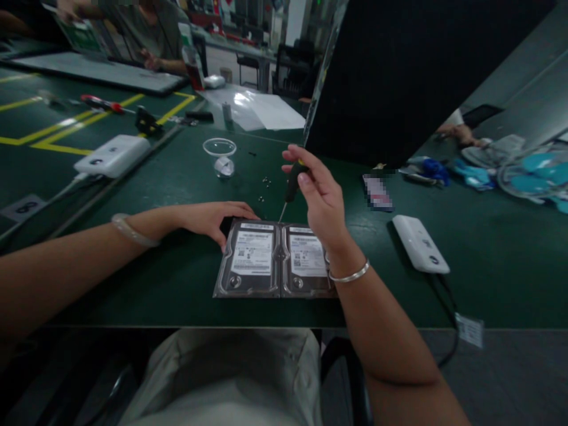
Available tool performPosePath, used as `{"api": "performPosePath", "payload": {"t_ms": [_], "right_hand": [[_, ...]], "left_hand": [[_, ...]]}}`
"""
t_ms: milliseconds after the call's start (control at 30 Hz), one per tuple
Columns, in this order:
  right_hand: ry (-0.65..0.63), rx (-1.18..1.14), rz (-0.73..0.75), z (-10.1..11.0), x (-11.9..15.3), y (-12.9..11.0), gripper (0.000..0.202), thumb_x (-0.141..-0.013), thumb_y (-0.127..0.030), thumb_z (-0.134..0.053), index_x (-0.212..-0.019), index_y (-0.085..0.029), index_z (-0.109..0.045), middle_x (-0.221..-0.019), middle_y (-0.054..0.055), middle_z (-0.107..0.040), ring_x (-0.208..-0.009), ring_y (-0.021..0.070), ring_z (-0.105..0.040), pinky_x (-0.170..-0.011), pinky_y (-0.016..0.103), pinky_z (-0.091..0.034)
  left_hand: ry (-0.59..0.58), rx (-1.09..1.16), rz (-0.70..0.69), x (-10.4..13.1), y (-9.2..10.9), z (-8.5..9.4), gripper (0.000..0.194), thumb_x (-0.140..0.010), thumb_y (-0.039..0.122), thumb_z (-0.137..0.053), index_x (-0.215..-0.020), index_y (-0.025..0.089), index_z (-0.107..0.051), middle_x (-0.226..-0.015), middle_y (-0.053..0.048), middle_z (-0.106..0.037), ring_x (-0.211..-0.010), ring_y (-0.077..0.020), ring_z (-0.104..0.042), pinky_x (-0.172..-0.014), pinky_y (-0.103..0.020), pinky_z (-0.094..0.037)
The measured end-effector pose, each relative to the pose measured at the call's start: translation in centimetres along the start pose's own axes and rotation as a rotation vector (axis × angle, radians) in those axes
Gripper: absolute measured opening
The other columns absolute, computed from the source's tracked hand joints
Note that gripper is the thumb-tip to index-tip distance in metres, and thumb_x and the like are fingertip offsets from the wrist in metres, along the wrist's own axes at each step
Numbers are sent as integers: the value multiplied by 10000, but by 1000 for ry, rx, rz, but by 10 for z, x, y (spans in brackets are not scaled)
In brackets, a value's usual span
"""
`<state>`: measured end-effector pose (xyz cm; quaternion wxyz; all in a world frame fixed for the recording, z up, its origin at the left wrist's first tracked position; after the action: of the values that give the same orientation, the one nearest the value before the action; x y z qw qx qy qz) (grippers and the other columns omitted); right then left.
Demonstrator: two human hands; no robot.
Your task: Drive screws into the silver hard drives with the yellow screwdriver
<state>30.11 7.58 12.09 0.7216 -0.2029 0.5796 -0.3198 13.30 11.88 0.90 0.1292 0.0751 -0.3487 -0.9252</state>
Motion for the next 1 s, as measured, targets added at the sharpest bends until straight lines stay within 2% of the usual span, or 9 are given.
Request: {"api": "performPosePath", "payload": {"t_ms": [100,233,333,533,667,767,833,900,1000], "right_hand": [[-66,-64,-23,-4,0,2,373,-983,-476,-498,-1348,-453,-569,-1430,-52,-599,-1212,217,-656,-991,435,-585],[-14,33,114,-1,-2,-7,357,-931,-386,-632,-1279,-469,-640,-1178,-44,-684,-1003,156,-687,-894,361,-601],[72,215,236,1,-1,-21,319,-908,-375,-667,-1224,-414,-695,-1093,-14,-663,-970,163,-648,-825,357,-595],[-35,173,241,-10,1,-28,406,-1023,-273,-448,-1380,-417,-577,-1398,-44,-621,-1223,185,-624,-1111,462,-492],[-50,130,225,-7,0,-22,412,-984,-281,-542,-1353,-455,-595,-1306,-37,-648,-1077,167,-661,-936,390,-589],[45,219,246,4,-1,-20,384,-906,-320,-669,-1268,-450,-665,-1081,0,-623,-979,169,-619,-742,336,-587],[103,295,258,10,-1,-21,360,-881,-339,-701,-1229,-430,-695,-1009,12,-587,-935,170,-595,-702,333,-569],[108,348,260,12,-1,-22,352,-911,-332,-660,-1252,-414,-685,-1044,18,-608,-977,181,-600,-784,374,-577],[44,314,255,9,-2,-21,378,-997,-289,-503,-1332,-413,-627,-1257,-4,-652,-1207,202,-589,-1047,468,-514]], "left_hand": [[0,-4,-1,0,0,0,906,-640,536,-893,-1419,262,-519,-1402,-97,-534,-1320,-287,-520,-1144,-399,-369],[2,-13,7,0,1,0,910,-635,523,-898,-1416,245,-523,-1407,-104,-532,-1322,-291,-517,-1142,-401,-370],[6,-13,7,0,2,0,905,-639,518,-897,-1416,246,-523,-1399,-100,-538,-1320,-287,-518,-1144,-395,-368],[4,-13,16,0,2,0,891,-646,503,-896,-1415,253,-522,-1406,-100,-532,-1322,-291,-518,-1149,-409,-366],[0,-21,21,1,1,0,900,-643,503,-897,-1418,250,-516,-1407,-101,-530,-1323,-292,-517,-1142,-404,-374],[3,-25,13,0,1,0,898,-643,498,-899,-1416,247,-517,-1400,-100,-533,-1319,-287,-519,-1139,-395,-376],[5,-23,4,0,1,0,896,-646,496,-900,-1417,247,-517,-1400,-99,-532,-1321,-283,-518,-1143,-393,-373],[3,-17,-2,0,0,0,897,-647,494,-900,-1420,251,-514,-1404,-97,-530,-1326,-282,-514,-1148,-394,-368],[3,-13,-5,1,0,0,900,-647,498,-900,-1423,258,-513,-1405,-97,-529,-1329,-286,-513,-1153,-404,-365]]}}
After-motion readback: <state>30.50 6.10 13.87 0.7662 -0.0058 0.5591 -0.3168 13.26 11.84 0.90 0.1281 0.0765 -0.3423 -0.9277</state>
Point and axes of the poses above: each hand's wrist, its own x-axis away from the middle knuckle, its own z-axis out of the back of the hand, y = z × x, the point moved 9 cm from there along -x, towards the middle knuckle
